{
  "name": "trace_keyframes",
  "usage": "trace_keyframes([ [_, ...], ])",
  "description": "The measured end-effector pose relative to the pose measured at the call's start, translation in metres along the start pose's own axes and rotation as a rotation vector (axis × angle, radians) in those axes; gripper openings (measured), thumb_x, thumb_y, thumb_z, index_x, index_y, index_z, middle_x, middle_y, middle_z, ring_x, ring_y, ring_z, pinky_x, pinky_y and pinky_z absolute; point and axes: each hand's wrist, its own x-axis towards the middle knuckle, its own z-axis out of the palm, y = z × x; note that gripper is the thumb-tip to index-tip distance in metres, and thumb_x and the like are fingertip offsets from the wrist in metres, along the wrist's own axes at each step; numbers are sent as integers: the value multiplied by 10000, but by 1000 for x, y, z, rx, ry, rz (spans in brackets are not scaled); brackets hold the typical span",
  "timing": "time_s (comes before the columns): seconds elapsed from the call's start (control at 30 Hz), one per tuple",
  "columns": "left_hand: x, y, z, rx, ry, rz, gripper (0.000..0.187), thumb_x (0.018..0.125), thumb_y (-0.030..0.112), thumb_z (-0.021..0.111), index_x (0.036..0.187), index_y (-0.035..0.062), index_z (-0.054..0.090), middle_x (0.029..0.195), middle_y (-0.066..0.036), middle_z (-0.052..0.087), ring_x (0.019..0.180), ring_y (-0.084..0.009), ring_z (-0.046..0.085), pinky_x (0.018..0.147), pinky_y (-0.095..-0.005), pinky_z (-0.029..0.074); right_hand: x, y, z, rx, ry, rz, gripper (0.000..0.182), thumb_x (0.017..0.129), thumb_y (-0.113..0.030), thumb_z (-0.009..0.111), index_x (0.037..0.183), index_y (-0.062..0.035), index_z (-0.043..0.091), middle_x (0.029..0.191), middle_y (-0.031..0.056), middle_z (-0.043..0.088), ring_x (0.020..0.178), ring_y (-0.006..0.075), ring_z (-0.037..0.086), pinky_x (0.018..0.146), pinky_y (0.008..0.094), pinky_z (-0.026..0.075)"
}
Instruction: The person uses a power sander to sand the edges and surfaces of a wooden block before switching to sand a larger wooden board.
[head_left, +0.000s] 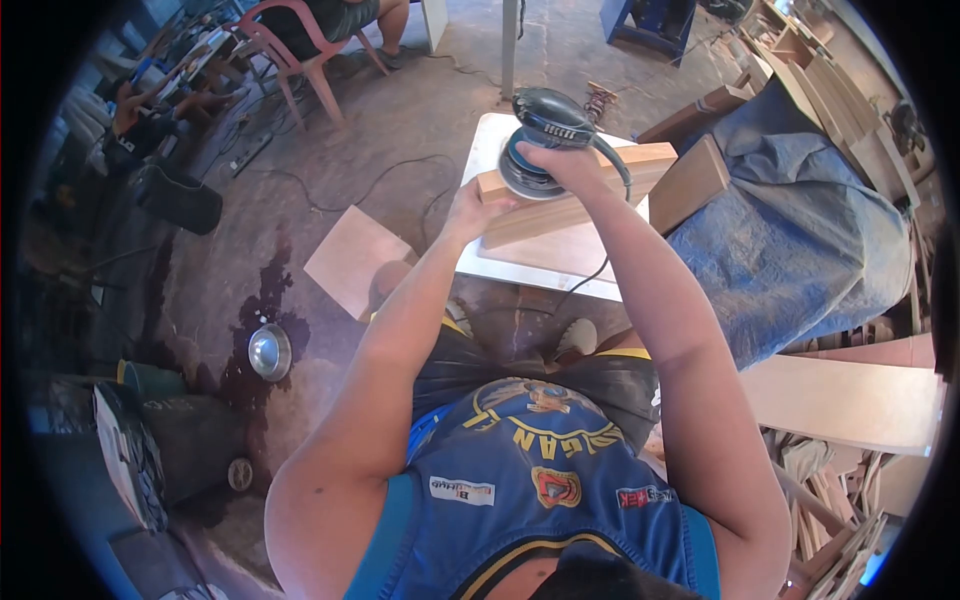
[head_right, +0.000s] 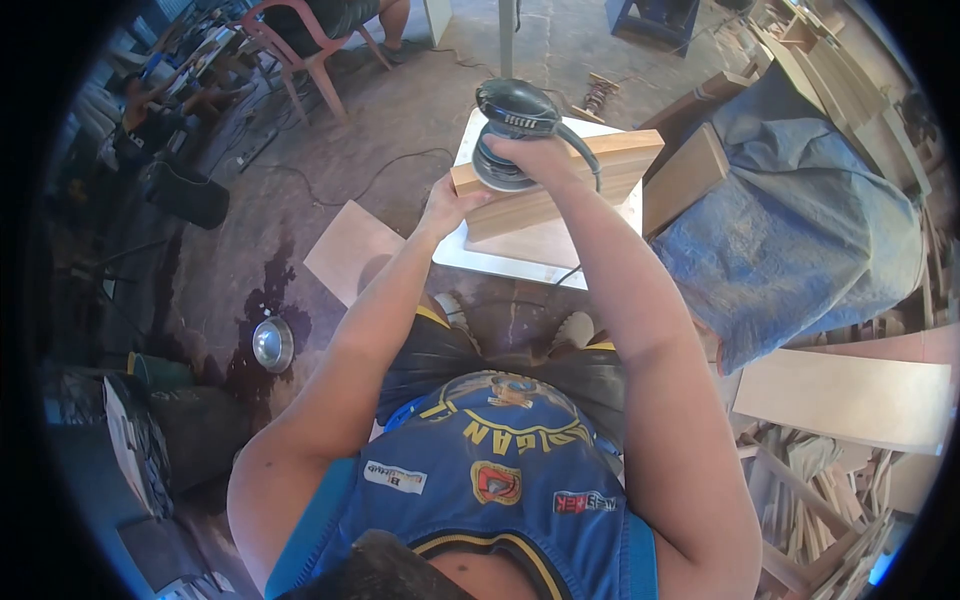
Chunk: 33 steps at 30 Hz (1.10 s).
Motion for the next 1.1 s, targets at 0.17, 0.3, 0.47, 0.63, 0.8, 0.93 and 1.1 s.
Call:
trace_keyframes([
  [0.17, 6, -8, -1, -31, -1, 63, 593, 765, 244, 908, 1245, 1, 659, 1166, -124, 744, 1092, -196, 691, 961, -354, 525, -5, -17, 24, 8, -62, 80, 507, 786, -418, 839, 1152, -85, 727, 1108, 90, 754, 1023, 187, 712, 906, 346, 546],
  [0.3, 2, 4, -2, 127, -33, 50, 654, 778, 271, 901, 1311, 21, 615, 1259, -113, 703, 1175, -218, 668, 1013, -364, 518, -7, -21, 40, 94, -94, 69, 540, 789, -386, 859, 1182, -43, 717, 1121, 103, 749, 1020, 175, 706, 909, 332, 550],
  [0.47, -4, 25, 1, 81, -26, 90, 798, 759, 299, 922, 1407, 45, 532, 1369, -112, 637, 1263, -215, 618, 1066, -373, 503, -9, -22, 47, 100, -77, 52, 545, 791, -452, 829, 1179, -83, 727, 1127, 107, 754, 1043, 200, 714, 931, 344, 538],
  [0.63, -1, 12, 0, 54, 9, 48, 747, 749, 266, 930, 1363, 40, 569, 1323, -96, 663, 1233, -212, 630, 1047, -369, 508, -6, -18, 47, 33, -65, 63, 548, 795, -479, 810, 1177, -93, 731, 1127, 115, 758, 1043, 210, 717, 927, 347, 538],
  [0.8, 3, -5, -4, 68, -41, 39, 651, 798, 305, 883, 1312, 5, 618, 1216, -117, 730, 1150, -221, 687, 1000, -359, 523, -5, -15, 33, 37, -16, 78, 524, 794, -475, 808, 1151, -100, 732, 1102, 102, 762, 1028, 209, 720, 906, 352, 540],
  [0.93, 1, 0, -1, -8, -11, 29, 564, 806, 232, 881, 1261, 3, 639, 1171, -113, 737, 1108, -184, 679, 979, -343, 517, -5, -15, 13, -74, 45, 27, 524, 795, -474, 791, 1151, -95, 727, 1098, 107, 762, 1035, 229, 721, 909, 369, 539],
  [1.1, -6, 12, 0, 8, 26, -19, 563, 791, 171, 892, 1260, -10, 638, 1178, -136, 735, 1090, -181, 688, 963, -335, 531, -6, -11, -20, -83, 97, 78, 683, 761, -505, 846, 1239, -39, 704, 1199, 141, 734, 1111, 233, 698, 984, 346, 517],
])
